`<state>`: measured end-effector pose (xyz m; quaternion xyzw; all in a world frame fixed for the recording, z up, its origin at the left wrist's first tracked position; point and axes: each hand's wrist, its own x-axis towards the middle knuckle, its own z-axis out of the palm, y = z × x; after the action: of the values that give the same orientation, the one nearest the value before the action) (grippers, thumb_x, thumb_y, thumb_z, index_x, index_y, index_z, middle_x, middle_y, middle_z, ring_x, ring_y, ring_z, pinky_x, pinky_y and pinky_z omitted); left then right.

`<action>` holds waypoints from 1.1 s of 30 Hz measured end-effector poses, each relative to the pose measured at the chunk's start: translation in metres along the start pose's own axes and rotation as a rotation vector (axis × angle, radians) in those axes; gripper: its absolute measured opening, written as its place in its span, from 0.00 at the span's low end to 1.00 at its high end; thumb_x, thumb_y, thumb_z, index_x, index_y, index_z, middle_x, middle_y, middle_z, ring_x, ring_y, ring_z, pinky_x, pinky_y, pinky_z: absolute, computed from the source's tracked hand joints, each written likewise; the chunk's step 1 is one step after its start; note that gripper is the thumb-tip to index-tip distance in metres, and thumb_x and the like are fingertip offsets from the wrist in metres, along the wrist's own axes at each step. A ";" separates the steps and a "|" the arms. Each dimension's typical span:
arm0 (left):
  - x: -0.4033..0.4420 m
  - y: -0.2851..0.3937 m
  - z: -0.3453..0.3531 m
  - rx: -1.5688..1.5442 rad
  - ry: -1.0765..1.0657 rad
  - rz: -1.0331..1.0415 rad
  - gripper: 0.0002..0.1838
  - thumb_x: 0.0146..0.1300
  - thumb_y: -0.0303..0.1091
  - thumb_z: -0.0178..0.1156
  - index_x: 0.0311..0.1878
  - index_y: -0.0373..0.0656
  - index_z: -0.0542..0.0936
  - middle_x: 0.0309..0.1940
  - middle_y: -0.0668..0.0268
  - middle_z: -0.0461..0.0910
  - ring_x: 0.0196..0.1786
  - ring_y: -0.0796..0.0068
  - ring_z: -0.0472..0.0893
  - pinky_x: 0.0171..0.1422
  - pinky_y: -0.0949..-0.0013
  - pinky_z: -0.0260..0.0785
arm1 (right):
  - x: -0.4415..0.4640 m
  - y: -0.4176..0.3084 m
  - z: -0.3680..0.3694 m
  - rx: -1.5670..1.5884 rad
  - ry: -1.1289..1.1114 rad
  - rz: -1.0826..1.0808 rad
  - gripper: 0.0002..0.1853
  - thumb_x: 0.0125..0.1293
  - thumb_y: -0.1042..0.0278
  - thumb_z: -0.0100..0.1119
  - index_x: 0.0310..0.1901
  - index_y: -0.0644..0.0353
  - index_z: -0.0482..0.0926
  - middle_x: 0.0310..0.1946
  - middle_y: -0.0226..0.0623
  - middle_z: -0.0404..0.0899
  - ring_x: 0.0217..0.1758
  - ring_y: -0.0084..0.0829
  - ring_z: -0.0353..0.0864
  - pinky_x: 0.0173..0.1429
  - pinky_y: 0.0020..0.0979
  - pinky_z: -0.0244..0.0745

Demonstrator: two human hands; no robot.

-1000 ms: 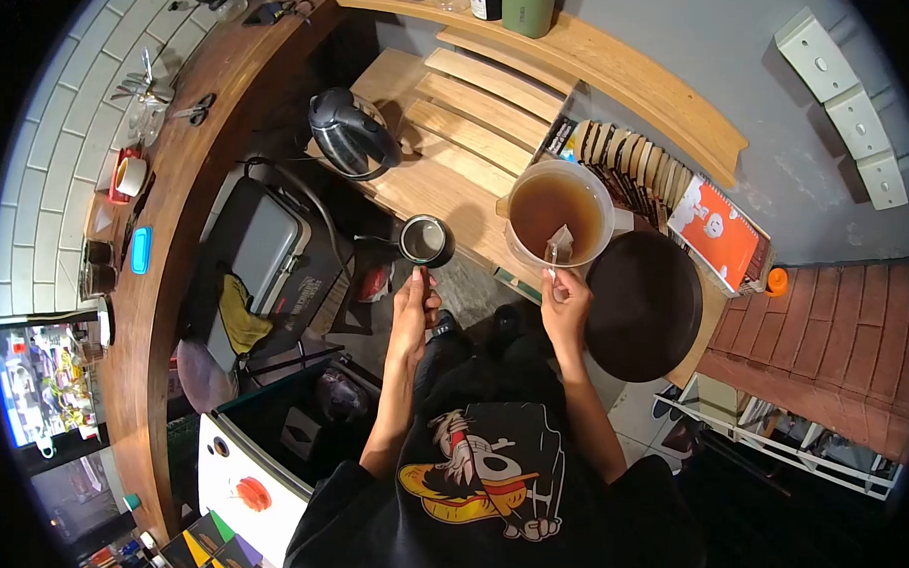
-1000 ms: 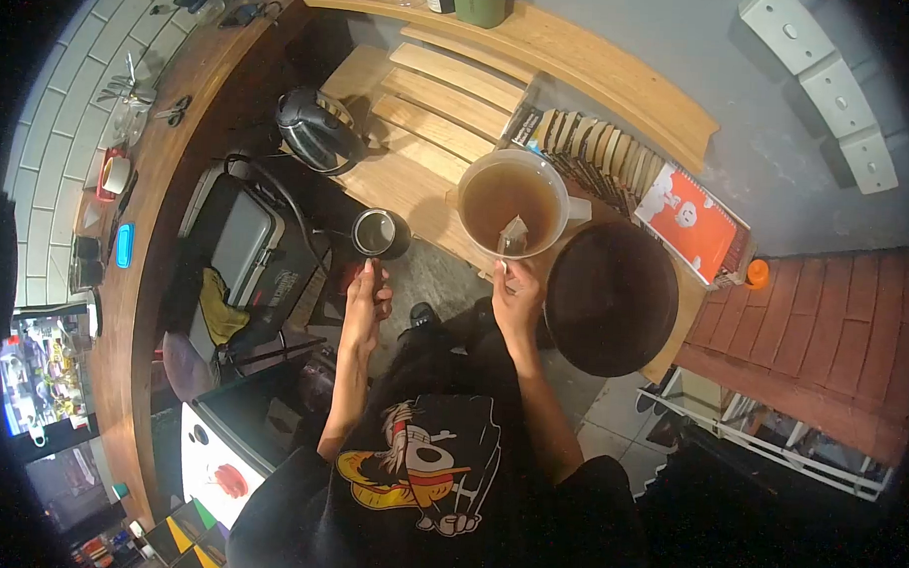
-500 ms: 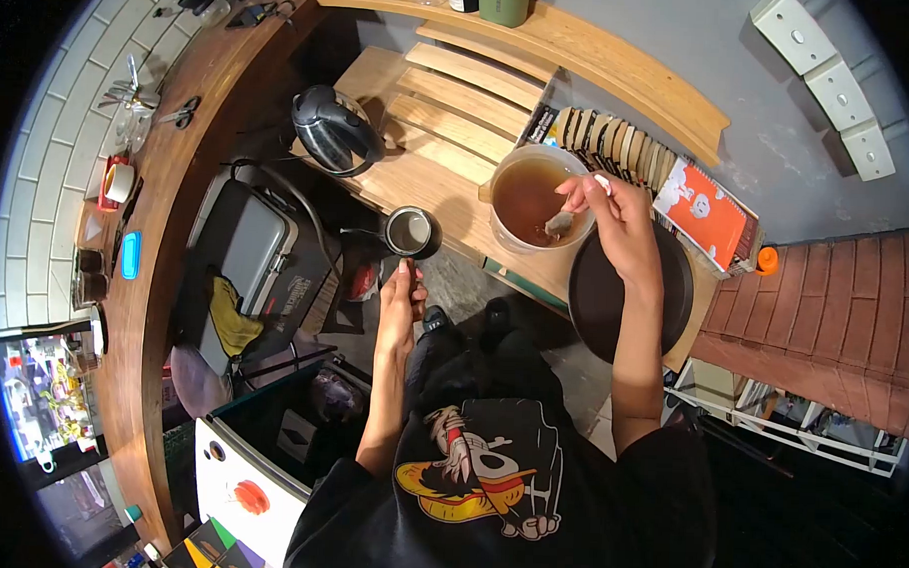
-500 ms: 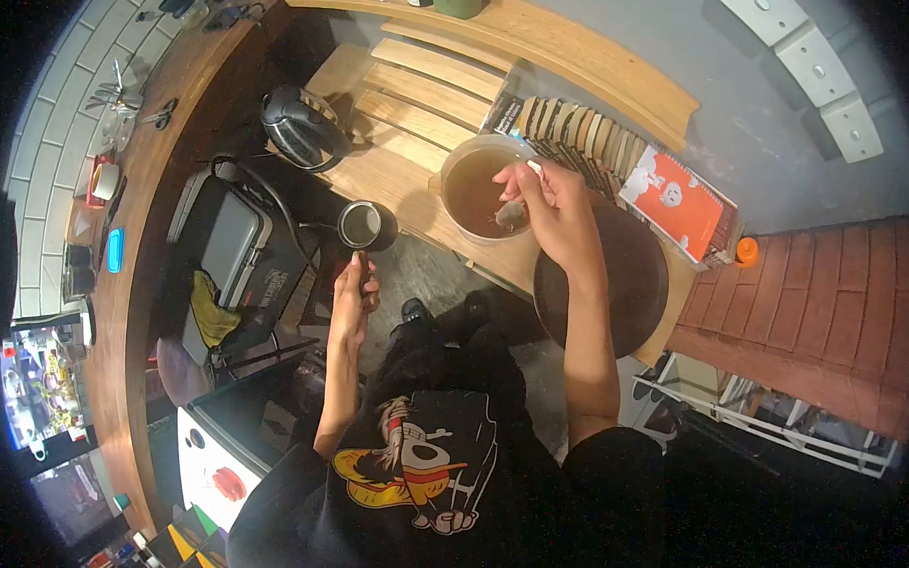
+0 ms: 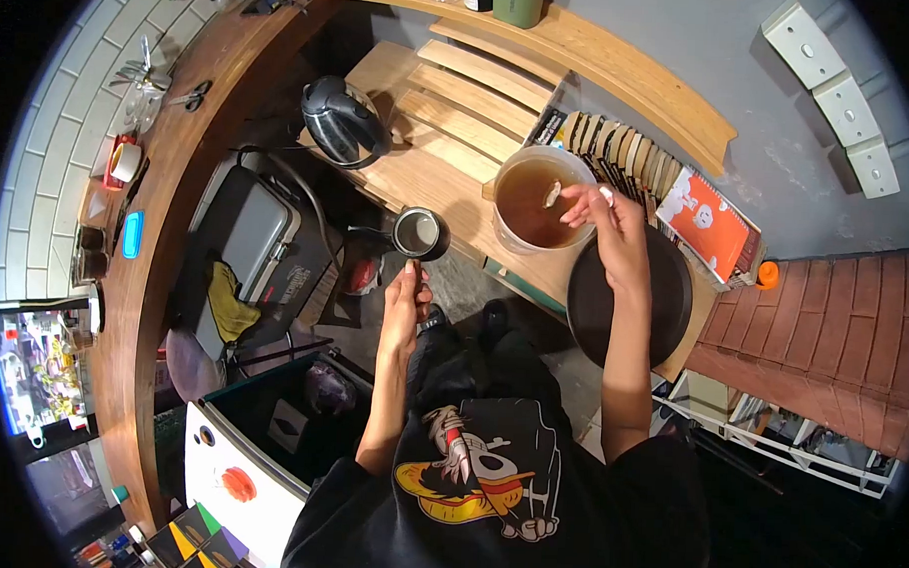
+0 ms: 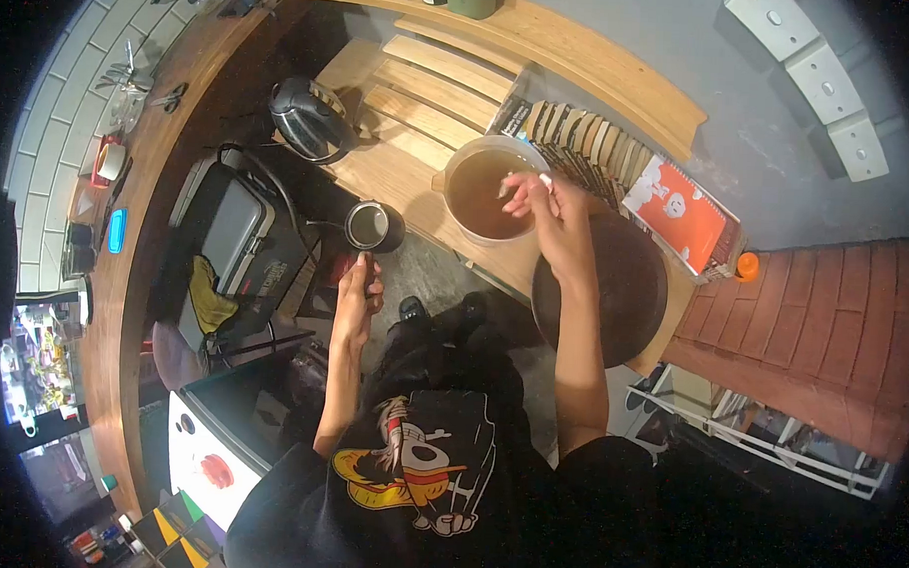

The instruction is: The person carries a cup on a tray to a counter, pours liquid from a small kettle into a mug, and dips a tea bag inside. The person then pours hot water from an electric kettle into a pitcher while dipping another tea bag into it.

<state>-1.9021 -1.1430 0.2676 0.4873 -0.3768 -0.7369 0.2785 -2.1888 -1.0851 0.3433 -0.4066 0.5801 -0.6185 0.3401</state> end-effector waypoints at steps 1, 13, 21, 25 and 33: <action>-0.002 0.002 0.002 -0.008 0.001 0.001 0.17 0.72 0.53 0.46 0.39 0.48 0.71 0.23 0.80 0.61 0.22 0.91 0.57 0.23 0.82 0.47 | 0.000 -0.006 0.000 -0.009 0.023 -0.011 0.15 0.74 0.69 0.43 0.33 0.69 0.75 0.39 0.40 0.81 0.33 0.22 0.78 0.39 0.25 0.73; -0.007 0.004 0.012 -0.033 0.043 0.026 0.17 0.73 0.51 0.44 0.41 0.48 0.71 0.22 0.80 0.60 0.20 0.91 0.54 0.21 0.83 0.43 | 0.000 -0.007 -0.008 -0.001 -0.017 -0.015 0.16 0.75 0.67 0.43 0.37 0.70 0.77 0.37 0.38 0.81 0.31 0.21 0.78 0.37 0.24 0.73; -0.009 0.003 0.012 -0.042 0.008 -0.007 0.15 0.73 0.50 0.45 0.42 0.48 0.72 0.26 0.81 0.61 0.23 0.92 0.56 0.23 0.84 0.44 | -0.013 0.003 -0.008 0.018 0.034 0.125 0.17 0.74 0.64 0.47 0.28 0.63 0.75 0.25 0.31 0.78 0.22 0.16 0.71 0.28 0.21 0.66; -0.009 0.002 0.015 -0.086 0.058 0.009 0.16 0.73 0.51 0.44 0.40 0.49 0.71 0.25 0.81 0.62 0.22 0.91 0.57 0.23 0.83 0.45 | -0.020 -0.003 -0.019 0.033 0.024 0.161 0.17 0.73 0.63 0.49 0.27 0.63 0.74 0.21 0.29 0.74 0.21 0.16 0.70 0.27 0.20 0.65; -0.007 0.001 0.010 -0.075 0.101 0.023 0.18 0.73 0.53 0.42 0.38 0.49 0.72 0.23 0.81 0.62 0.22 0.91 0.57 0.23 0.83 0.44 | -0.047 0.023 -0.057 -0.295 -0.161 0.420 0.15 0.69 0.62 0.55 0.32 0.68 0.77 0.22 0.36 0.77 0.23 0.23 0.77 0.29 0.24 0.70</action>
<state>-1.9089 -1.1350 0.2750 0.5087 -0.3399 -0.7219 0.3234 -2.2209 -1.0204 0.3157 -0.3705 0.7067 -0.4086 0.4431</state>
